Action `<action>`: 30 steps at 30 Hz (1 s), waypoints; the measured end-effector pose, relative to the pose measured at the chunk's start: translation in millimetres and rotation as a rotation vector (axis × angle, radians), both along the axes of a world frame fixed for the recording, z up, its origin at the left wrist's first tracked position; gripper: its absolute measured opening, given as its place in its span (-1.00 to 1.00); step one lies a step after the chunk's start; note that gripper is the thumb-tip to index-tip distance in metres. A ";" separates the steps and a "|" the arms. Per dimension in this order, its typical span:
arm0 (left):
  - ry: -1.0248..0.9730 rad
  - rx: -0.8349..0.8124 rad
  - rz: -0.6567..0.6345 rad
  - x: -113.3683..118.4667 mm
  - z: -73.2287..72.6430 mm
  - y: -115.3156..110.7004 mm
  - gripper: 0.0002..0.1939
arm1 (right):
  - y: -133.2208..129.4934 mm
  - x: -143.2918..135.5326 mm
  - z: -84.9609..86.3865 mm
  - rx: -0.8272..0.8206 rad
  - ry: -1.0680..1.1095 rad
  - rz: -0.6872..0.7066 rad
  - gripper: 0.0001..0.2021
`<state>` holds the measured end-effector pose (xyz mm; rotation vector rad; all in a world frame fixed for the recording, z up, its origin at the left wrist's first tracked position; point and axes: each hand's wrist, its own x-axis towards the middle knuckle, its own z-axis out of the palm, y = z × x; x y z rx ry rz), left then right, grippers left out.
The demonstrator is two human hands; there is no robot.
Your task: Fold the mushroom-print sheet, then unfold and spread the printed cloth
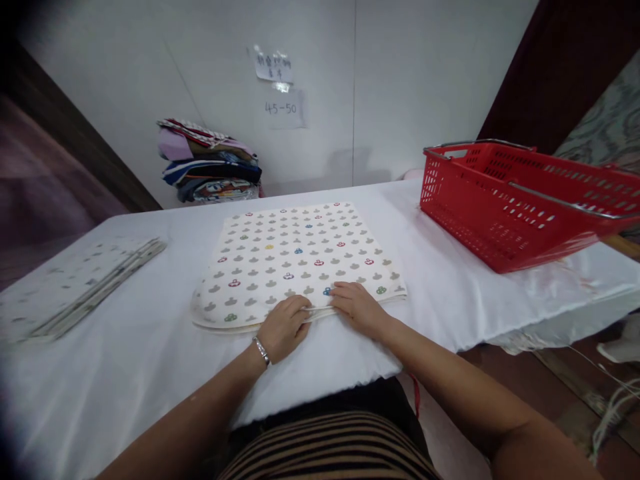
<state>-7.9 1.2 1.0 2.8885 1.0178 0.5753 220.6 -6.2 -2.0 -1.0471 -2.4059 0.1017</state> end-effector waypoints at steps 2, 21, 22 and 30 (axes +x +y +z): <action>0.000 0.015 -0.004 -0.4 -1.1 -0.1 -0.89 | 4.0 -3.6 0.9 0.027 -0.024 0.001 -0.79; 0.133 0.036 0.021 1.1 -1.2 0.5 -0.73 | -12.1 21.3 -7.3 -0.003 -0.088 0.058 -0.65; 0.147 0.033 0.020 1.3 -0.4 0.5 -0.73 | -15.4 29.9 -5.2 -0.016 -0.085 0.025 -0.66; 0.158 0.046 0.001 1.4 2.3 1.4 -0.72 | -19.1 114.0 20.7 -0.581 0.310 -0.811 -0.80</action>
